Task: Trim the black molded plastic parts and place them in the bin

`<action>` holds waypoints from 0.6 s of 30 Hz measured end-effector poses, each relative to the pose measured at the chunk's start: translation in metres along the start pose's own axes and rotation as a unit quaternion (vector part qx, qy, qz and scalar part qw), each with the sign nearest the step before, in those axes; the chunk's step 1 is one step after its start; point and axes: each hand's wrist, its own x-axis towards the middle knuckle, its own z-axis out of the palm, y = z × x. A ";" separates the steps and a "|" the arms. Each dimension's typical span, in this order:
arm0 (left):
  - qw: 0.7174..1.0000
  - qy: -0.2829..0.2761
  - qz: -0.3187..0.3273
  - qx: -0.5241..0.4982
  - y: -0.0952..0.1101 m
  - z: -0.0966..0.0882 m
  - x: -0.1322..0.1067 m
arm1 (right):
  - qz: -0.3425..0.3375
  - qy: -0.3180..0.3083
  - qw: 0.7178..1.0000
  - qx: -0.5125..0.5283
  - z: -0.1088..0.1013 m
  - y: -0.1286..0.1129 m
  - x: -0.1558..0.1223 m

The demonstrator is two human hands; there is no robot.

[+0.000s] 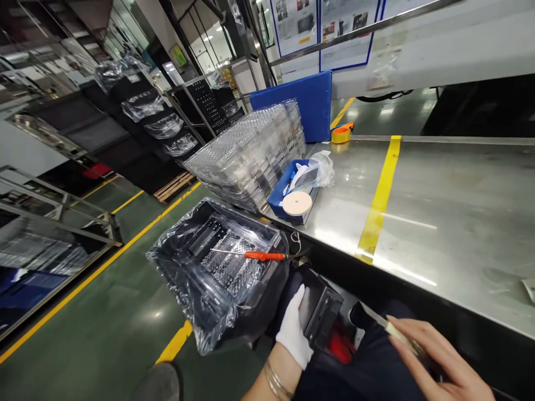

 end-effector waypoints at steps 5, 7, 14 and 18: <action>0.993 -0.104 -0.061 0.014 0.002 0.004 0.002 | -0.093 -0.042 0.994 0.031 0.019 -0.024 0.024; 0.990 -0.128 -0.054 0.016 0.004 0.005 0.005 | -0.089 -0.050 0.994 0.035 0.021 -0.026 0.027; 0.996 -0.090 0.000 -0.022 0.035 0.001 0.009 | 0.059 0.018 0.998 -0.026 -0.008 0.000 0.014; 0.992 -0.120 -0.026 0.000 0.049 -0.001 0.011 | -0.029 -0.143 0.989 0.016 -0.013 -0.014 0.018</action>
